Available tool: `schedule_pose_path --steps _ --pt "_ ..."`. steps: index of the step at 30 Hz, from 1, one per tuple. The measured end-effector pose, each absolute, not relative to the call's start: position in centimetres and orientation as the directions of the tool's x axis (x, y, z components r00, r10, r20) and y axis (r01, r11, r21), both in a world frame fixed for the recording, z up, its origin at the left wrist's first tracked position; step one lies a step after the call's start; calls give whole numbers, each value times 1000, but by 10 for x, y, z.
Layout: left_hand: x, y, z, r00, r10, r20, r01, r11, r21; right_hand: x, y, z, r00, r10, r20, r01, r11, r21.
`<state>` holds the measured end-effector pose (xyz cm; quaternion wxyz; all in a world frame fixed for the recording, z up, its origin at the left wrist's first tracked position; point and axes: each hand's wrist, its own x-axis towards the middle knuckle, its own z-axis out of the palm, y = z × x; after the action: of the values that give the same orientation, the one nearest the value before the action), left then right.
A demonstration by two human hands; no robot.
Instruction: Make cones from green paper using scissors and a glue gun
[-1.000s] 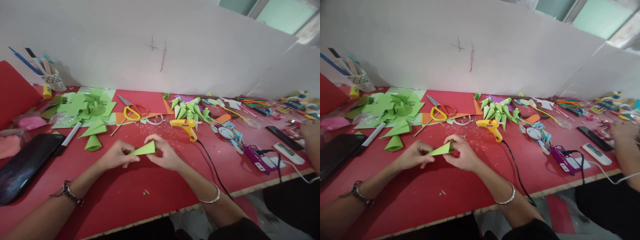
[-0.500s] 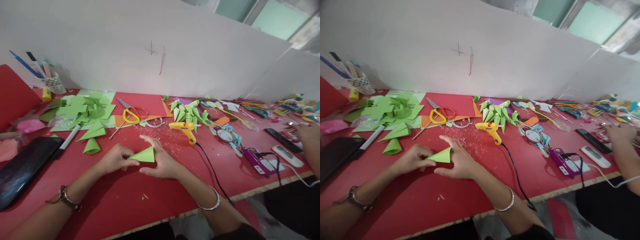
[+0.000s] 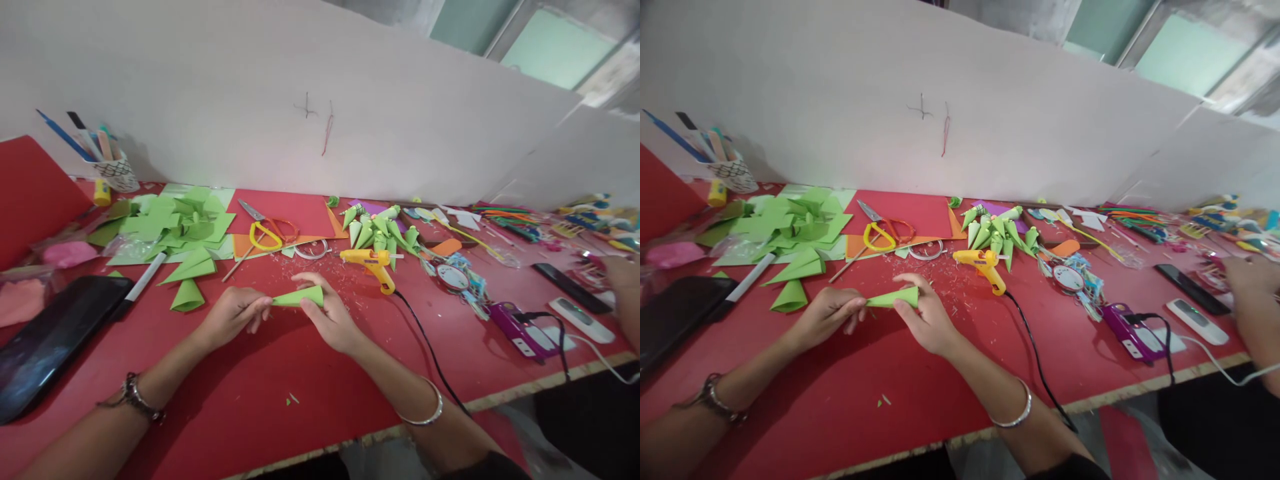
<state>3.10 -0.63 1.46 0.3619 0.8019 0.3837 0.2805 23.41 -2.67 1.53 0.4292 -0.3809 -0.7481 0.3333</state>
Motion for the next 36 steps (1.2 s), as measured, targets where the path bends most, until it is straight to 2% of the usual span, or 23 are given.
schedule_pose_path --steps 4,6,8,10,13,17,22,26,29,33,36 --pt "30 -4 17 594 787 167 424 -483 766 235 -25 16 -288 850 440 330 520 -788" --pt "34 -6 18 631 761 151 450 -518 728 236 -26 16 -304 812 499 373 583 -722" --pt "40 -11 18 669 734 117 504 -564 654 236 -28 17 -397 738 546 425 675 -604" --pt "49 -18 15 694 717 68 552 -590 590 234 -30 17 -532 656 535 453 755 -475" --pt "58 -25 9 725 688 9 542 -579 609 231 -33 18 -645 589 487 448 807 -384" --pt "58 -26 6 732 680 -40 519 -519 679 231 -35 21 -657 605 450 432 792 -432" --pt "52 -21 3 764 645 -19 476 -544 692 233 -35 21 -653 622 433 401 768 -499" --pt "51 -17 -1 726 688 15 526 -568 633 234 -31 18 -600 678 424 388 710 -587" --pt "49 -16 3 705 709 -13 578 -564 590 234 -28 16 -571 713 407 382 670 -637" --pt "37 -14 24 684 728 -45 659 -590 466 233 -25 15 -515 759 398 352 611 -709" --pt "12 -6 43 703 709 -50 635 -594 494 234 -23 14 -432 810 395 329 550 -768"
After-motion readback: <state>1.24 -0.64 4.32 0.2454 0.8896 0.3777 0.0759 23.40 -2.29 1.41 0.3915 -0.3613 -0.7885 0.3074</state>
